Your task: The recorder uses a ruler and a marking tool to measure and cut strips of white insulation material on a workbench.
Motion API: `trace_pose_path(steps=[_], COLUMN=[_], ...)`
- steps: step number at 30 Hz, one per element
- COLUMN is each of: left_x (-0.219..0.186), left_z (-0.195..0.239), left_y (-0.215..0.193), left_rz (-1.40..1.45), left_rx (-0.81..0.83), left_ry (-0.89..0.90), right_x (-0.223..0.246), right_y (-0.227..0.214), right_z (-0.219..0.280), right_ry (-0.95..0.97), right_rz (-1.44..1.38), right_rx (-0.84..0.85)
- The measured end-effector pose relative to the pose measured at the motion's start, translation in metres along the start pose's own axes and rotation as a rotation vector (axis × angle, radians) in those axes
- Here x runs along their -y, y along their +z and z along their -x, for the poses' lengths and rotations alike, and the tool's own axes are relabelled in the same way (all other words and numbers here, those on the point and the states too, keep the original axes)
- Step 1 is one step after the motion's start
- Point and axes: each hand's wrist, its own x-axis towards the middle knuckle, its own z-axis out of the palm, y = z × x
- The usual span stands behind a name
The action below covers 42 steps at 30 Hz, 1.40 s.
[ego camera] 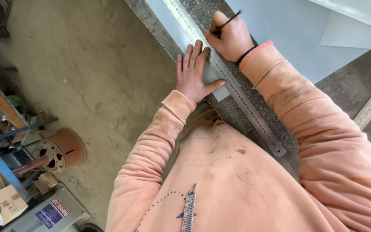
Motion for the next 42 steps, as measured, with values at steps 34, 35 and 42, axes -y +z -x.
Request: trace_pose_path(steps=[34,35,42], left_x=[0.010,0.009,0.010], left_z=[0.003,0.003,0.004], left_y=[0.012,0.013,0.012], left_rz=[0.004,0.009,0.020], left_rx=[0.019,0.020,0.019], left_ry=[-0.026,-0.029,-0.025], right_x=[0.059,0.060,0.054], right_y=[-0.078,-0.078,-0.076], right_z=[0.124,0.125,0.126], right_ry=[0.240,0.243,0.228], right_rz=[-0.020,-0.018,-0.049], right_rx=[0.189,0.193,0.188])
